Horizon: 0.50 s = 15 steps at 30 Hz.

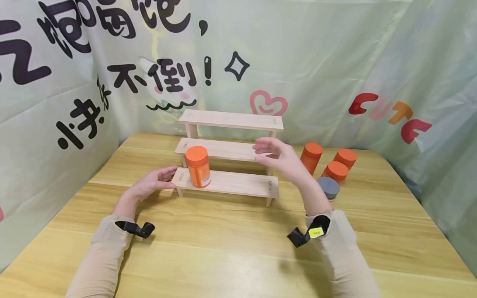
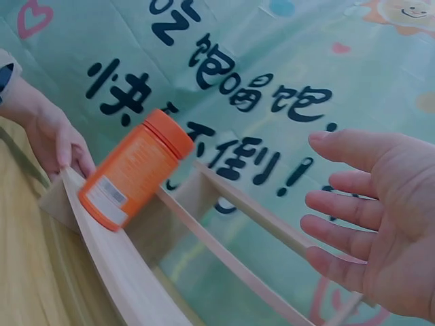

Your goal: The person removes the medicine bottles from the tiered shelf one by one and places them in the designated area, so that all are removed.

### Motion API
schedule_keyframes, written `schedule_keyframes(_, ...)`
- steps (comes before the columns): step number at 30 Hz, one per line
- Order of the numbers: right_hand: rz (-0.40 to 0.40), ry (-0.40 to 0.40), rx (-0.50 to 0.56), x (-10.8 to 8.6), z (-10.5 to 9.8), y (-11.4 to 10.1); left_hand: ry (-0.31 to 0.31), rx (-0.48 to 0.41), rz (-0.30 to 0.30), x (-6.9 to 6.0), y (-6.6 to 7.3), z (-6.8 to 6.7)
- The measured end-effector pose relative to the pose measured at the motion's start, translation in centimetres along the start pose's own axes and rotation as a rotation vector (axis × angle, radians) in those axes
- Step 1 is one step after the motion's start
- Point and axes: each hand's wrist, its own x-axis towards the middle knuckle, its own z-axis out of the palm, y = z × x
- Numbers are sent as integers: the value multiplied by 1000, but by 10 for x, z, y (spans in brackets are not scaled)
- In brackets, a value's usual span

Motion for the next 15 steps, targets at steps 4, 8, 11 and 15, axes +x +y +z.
schedule_keyframes(4, -17, -7, 58, 12, 16, -4, -3, -9, 12, 0, -1, -1)
schedule_keyframes(8, -13, -4, 96, 25, 31, -6, 1, -2, 14, 0, -1, -2)
schedule_keyframes(11, 2, -7, 99, 32, 41, -5, 3, 0, 6, 0, -1, -2)
schedule_keyframes(15, 21, -12, 106, 39, 54, -4, 2, 2, 0, 1, -1, -1)
